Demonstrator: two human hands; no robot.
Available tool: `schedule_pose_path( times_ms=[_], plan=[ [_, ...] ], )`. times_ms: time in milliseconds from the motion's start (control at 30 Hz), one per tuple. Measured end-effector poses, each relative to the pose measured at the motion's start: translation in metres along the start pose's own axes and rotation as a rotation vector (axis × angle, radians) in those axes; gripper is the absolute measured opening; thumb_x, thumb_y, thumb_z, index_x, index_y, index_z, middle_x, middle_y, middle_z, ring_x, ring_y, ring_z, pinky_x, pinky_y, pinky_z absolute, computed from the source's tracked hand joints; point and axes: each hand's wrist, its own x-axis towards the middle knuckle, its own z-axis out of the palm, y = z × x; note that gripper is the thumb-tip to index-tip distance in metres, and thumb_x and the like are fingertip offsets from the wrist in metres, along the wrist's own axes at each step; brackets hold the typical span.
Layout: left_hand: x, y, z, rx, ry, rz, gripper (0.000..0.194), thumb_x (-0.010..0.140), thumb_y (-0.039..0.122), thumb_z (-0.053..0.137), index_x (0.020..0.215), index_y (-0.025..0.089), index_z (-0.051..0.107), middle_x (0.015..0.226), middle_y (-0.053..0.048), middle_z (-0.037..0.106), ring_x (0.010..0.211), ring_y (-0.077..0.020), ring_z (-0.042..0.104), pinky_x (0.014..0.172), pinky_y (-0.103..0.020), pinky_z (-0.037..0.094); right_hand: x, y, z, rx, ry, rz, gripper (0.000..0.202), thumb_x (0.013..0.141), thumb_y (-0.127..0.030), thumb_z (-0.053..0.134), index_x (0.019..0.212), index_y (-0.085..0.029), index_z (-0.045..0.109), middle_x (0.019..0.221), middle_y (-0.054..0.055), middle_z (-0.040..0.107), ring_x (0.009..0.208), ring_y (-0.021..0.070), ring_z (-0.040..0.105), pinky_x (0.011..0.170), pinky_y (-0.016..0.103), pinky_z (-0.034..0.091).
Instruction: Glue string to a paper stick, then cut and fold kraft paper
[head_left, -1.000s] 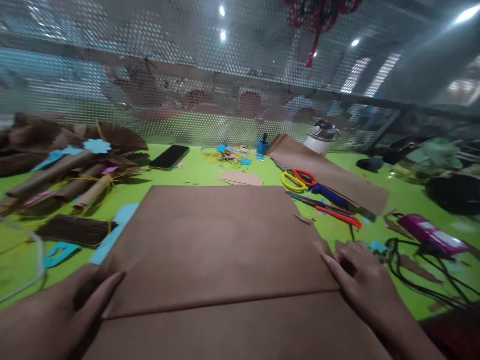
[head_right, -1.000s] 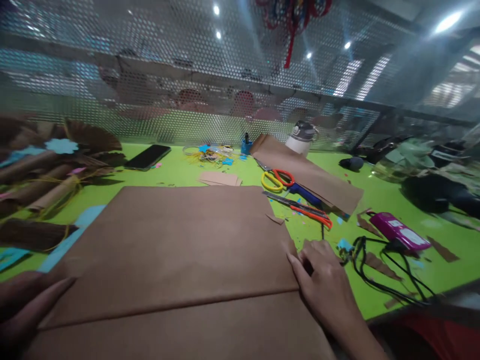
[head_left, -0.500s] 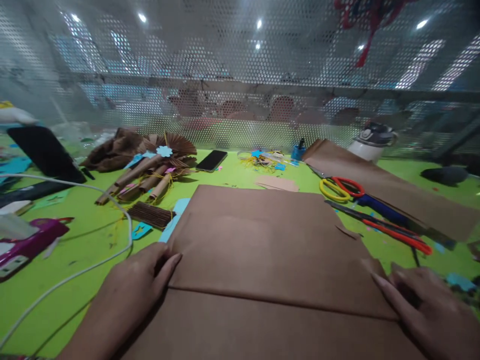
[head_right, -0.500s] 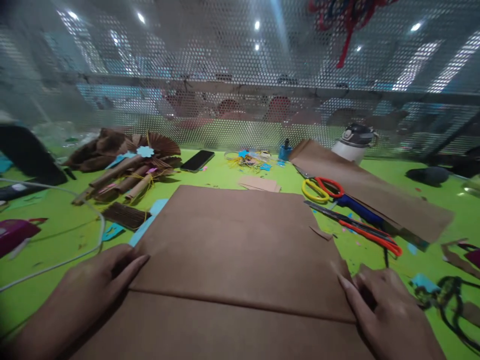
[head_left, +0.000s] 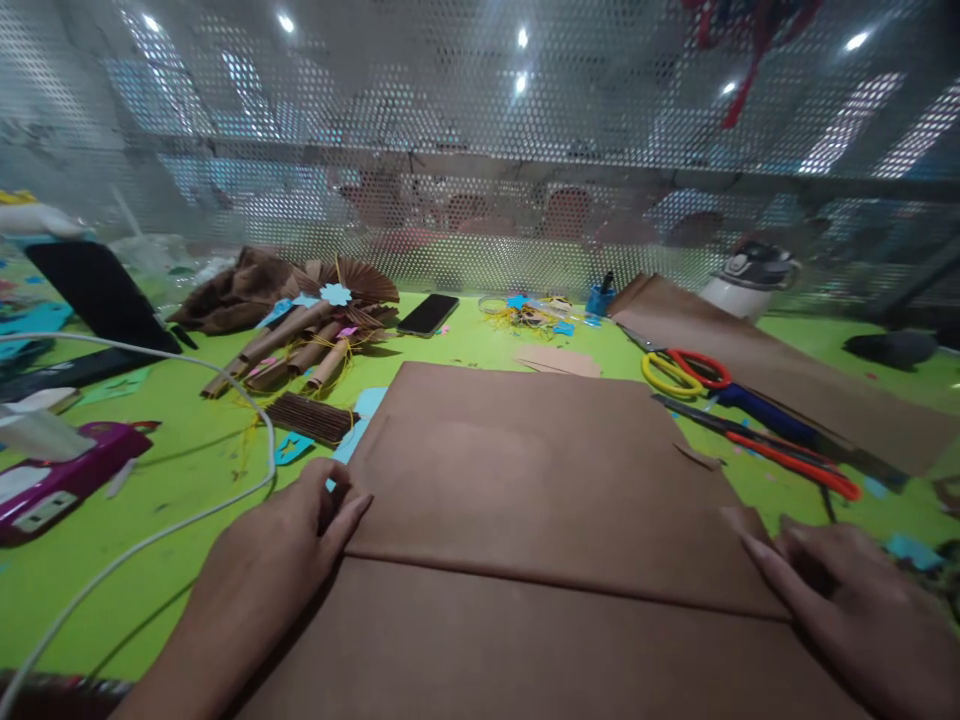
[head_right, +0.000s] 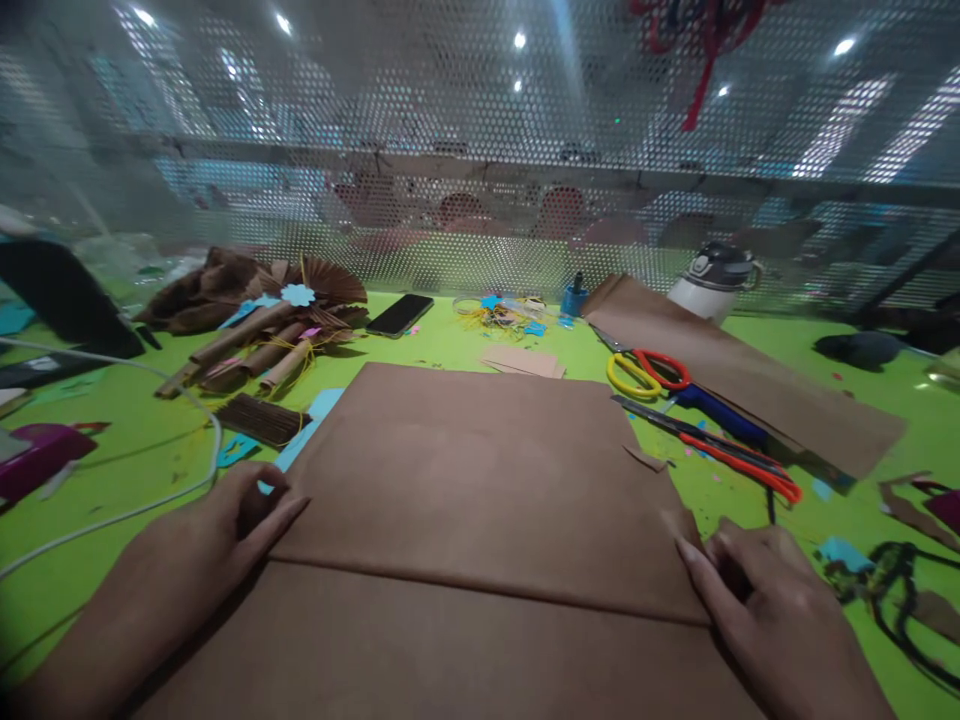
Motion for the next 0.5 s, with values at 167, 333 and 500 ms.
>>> schedule_pose_path(
  times_ms=[167,333,500],
  plan=[
    [0.000,0.001,0.004,0.023,0.147,0.239,0.027,0.094,0.038,0.036,0.087,0.020,0.055,0.089,-0.007,0.059,0.080,-0.0219,0.056,0.066,-0.032,0.040,-0.002,0.001,0.001,-0.039,-0.015,0.000,0.044,0.084,-0.062,0.044,0.063,-0.024,0.052,0.066,0.005,0.053,0.064,0.0240,0.055,0.062,0.037,0.043],
    [0.006,0.002,0.008,-0.006,0.177,0.585,0.026,0.093,0.019,0.035,0.082,0.019,0.058,0.093,-0.007,0.057,0.083,-0.0202,0.051,0.074,-0.033,0.041,-0.002,0.006,0.003,-0.067,-0.042,-0.016,0.041,0.084,-0.059,0.045,0.063,-0.024,0.052,0.065,0.006,0.053,0.066,0.0254,0.054,0.063,0.038,0.043],
    [-0.007,0.013,-0.012,-0.035,0.059,0.631,0.032,0.091,0.012,0.032,0.084,0.019,0.063,0.090,-0.006,0.061,0.081,-0.0189,0.056,0.076,-0.031,0.044,0.003,0.002,0.001,-0.079,-0.079,-0.038,0.038,0.083,-0.055,0.046,0.061,-0.024,0.052,0.063,0.006,0.053,0.067,0.0260,0.054,0.062,0.038,0.042]
  ],
)
